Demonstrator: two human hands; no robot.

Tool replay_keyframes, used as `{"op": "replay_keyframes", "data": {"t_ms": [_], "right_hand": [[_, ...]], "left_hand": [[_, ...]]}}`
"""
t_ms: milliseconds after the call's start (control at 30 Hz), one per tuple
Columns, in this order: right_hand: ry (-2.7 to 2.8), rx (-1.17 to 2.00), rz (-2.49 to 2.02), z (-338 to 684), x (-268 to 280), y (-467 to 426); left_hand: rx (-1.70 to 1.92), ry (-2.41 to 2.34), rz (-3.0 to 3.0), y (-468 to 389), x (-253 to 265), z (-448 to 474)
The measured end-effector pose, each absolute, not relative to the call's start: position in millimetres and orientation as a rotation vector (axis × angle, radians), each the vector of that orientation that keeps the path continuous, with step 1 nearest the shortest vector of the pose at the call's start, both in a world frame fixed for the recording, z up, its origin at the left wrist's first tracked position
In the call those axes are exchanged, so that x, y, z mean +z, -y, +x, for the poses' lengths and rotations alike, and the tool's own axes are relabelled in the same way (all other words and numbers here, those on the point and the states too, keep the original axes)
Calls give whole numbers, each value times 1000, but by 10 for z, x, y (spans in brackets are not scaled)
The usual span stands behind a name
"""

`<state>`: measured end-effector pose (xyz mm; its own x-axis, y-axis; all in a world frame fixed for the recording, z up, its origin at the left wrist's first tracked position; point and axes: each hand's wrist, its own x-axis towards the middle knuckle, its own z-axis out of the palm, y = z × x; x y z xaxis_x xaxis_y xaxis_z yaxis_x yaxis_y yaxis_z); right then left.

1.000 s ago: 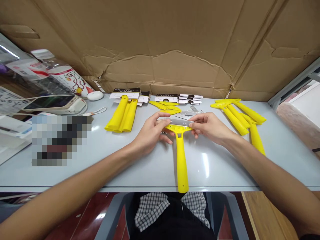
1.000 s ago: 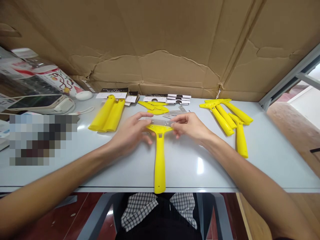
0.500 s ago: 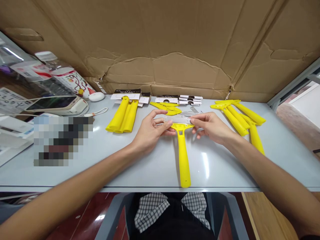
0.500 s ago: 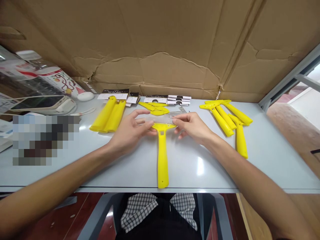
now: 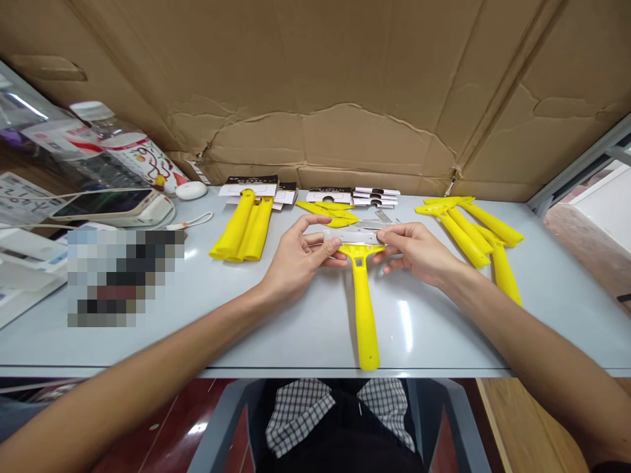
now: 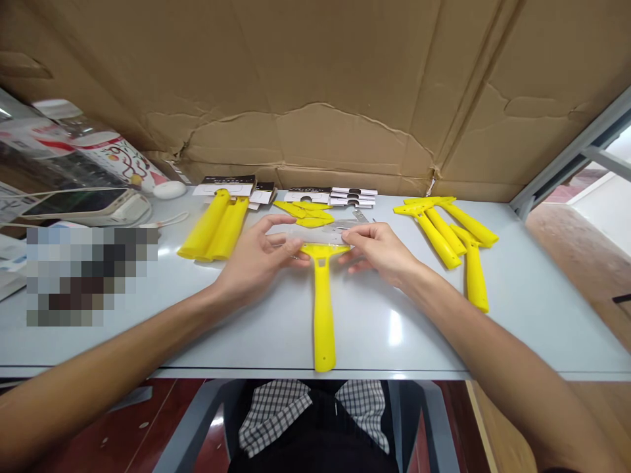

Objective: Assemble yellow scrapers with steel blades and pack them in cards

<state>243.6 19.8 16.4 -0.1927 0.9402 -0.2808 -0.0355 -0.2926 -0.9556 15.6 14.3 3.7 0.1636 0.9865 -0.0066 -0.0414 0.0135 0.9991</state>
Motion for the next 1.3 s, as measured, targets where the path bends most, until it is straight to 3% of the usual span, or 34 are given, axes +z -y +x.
{"op": "replay_keyframes", "data": {"t_ms": [433,1300], "right_hand": [[1386,1535,-1189,2462,45,-201],[1305,1608,-1199,2478,-20,-218]], "left_hand": [[1108,-1144,1229,-108,85,199],[1128,-1163,1283,-111,70,174]]}}
